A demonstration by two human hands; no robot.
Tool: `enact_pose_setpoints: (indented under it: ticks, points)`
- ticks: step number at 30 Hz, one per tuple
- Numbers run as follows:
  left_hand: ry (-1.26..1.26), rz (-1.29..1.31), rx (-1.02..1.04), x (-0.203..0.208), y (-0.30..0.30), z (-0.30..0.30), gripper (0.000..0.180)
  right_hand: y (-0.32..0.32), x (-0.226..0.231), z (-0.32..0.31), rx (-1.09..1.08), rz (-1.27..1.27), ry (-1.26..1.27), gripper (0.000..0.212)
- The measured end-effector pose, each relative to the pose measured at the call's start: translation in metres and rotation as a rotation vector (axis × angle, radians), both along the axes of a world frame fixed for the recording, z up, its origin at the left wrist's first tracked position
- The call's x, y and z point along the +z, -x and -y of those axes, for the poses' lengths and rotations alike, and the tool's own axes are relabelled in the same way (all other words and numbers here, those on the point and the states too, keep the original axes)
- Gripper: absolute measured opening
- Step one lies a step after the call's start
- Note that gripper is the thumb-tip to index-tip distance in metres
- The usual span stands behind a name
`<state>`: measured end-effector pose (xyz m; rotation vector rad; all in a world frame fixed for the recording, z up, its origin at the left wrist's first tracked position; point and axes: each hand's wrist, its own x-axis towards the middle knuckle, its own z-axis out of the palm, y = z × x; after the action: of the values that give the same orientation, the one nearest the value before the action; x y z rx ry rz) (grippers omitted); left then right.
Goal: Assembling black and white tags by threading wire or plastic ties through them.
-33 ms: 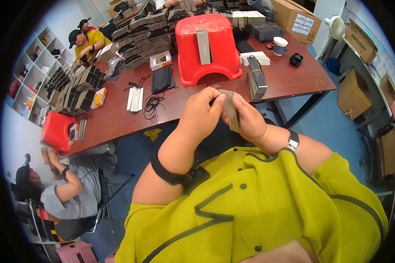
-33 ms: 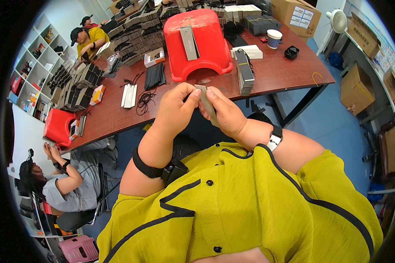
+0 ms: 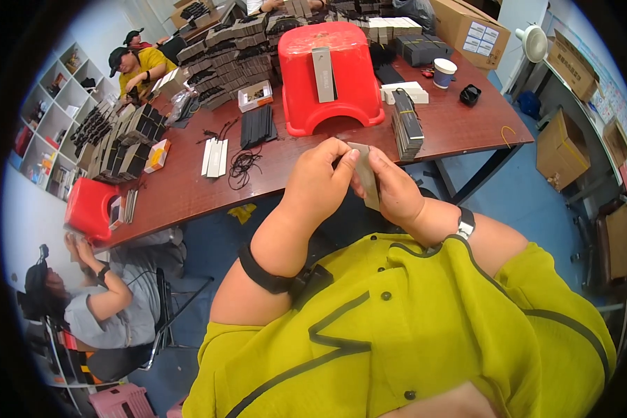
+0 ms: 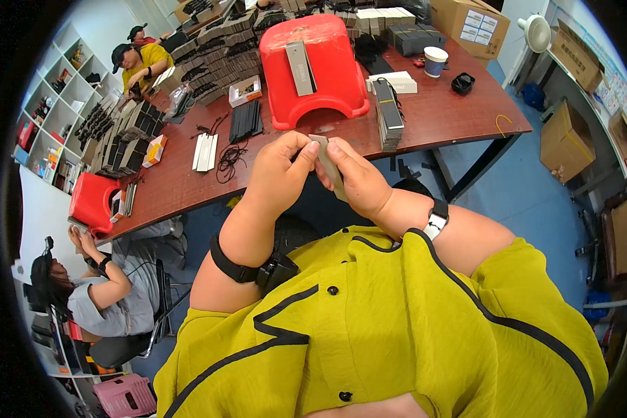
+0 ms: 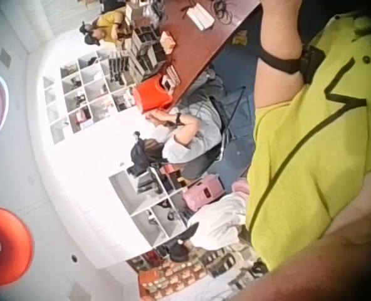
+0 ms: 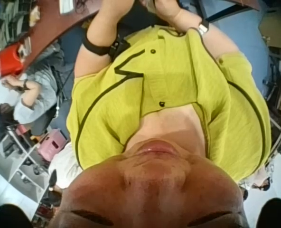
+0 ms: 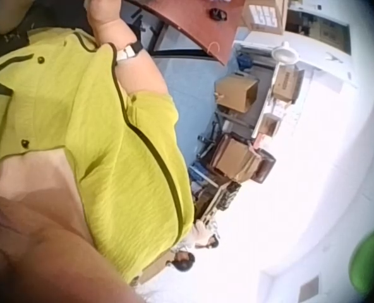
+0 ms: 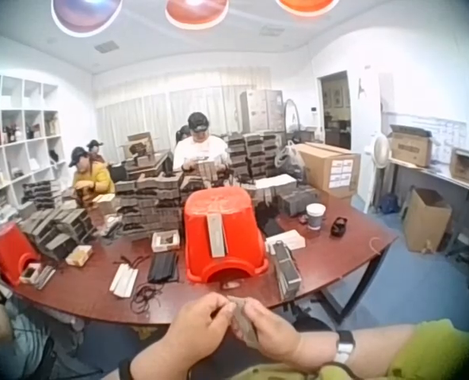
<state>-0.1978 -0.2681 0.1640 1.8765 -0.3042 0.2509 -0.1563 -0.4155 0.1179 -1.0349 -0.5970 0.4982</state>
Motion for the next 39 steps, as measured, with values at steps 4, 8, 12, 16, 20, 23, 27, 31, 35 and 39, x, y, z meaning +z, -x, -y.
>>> enact_pose_setpoints:
  ticks: [4,8,12,16,20,23,27,31,35,39]
  points:
    - [0.048,-0.035,0.009,0.004,0.002,0.002,0.014,0.003,0.006,0.001,-0.018,0.021,0.025,0.033]
    - [0.130,-0.045,-0.003,0.006,0.004,0.002,0.015,0.005,0.010,0.000,-0.017,0.021,0.021,0.033]
    - [0.169,-0.051,-0.009,0.004,0.003,0.001,0.014,0.005,0.010,0.000,-0.010,-0.003,0.006,0.032]
    - [0.122,-0.023,-0.009,0.001,0.000,0.001,0.013,0.002,0.008,0.001,-0.005,0.038,0.005,0.031]
    - [0.272,0.028,-0.062,-0.002,-0.001,0.003,0.011,0.003,0.009,0.002,-0.036,0.069,-0.011,0.027]
    - [0.295,-0.029,-0.084,0.005,0.000,0.002,0.008,-0.003,0.003,0.006,-0.061,0.158,-0.046,0.023]
    - [0.330,-0.222,-0.138,0.011,0.004,-0.004,0.006,0.003,0.016,0.010,-0.156,0.281,-0.047,0.025]
    - [0.349,-0.191,-0.229,0.009,0.004,-0.009,0.013,0.000,0.021,0.019,-0.410,0.629,0.170,0.028]
    - [0.308,-0.160,-0.237,0.010,0.004,-0.011,0.013,0.000,0.022,0.019,-0.509,0.818,0.248,0.028]
    - [0.294,-0.052,-0.209,0.005,-0.003,-0.016,0.027,-0.004,0.016,0.013,-0.362,0.617,0.159,0.026]
